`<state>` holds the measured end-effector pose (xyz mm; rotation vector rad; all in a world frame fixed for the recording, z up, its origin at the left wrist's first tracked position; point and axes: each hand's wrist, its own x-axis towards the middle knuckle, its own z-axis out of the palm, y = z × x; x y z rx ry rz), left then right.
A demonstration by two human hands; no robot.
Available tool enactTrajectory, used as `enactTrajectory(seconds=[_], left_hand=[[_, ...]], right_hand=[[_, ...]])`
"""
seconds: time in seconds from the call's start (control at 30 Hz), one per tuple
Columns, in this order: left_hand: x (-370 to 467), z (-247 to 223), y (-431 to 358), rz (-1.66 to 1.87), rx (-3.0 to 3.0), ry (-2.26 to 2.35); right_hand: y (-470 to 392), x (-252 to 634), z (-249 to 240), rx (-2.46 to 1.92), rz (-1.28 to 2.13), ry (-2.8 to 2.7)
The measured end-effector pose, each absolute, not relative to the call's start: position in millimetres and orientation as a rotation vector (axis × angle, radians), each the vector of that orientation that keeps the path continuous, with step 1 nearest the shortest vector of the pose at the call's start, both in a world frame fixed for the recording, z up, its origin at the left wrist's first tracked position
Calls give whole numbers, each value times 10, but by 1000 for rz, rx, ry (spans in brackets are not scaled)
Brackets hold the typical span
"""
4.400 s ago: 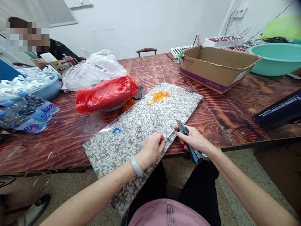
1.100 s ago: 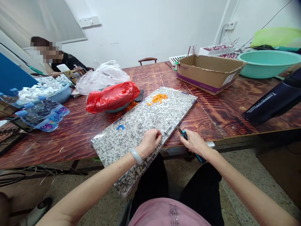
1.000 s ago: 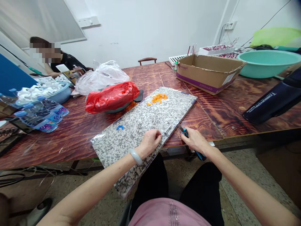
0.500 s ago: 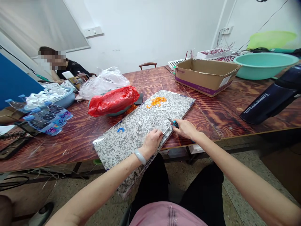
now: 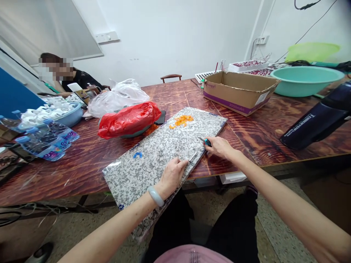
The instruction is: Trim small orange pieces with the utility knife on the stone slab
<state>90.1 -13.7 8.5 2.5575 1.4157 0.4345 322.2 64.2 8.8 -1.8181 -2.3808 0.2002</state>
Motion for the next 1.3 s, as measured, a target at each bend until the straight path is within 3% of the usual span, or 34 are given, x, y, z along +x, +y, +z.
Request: enactTrajectory(seconds=[0.5, 0.83, 1.3], left_hand=[[1042, 42, 45, 514, 2478, 1490], [1037, 93, -82, 249, 2718, 1514], [1021, 40, 15, 526, 2500, 1476]], right_hand=[[296, 3328, 111, -1666, 577, -1919], [229, 3054, -15, -1536, 828, -1852], [224, 2969, -90, -1455, 1125, -1689]])
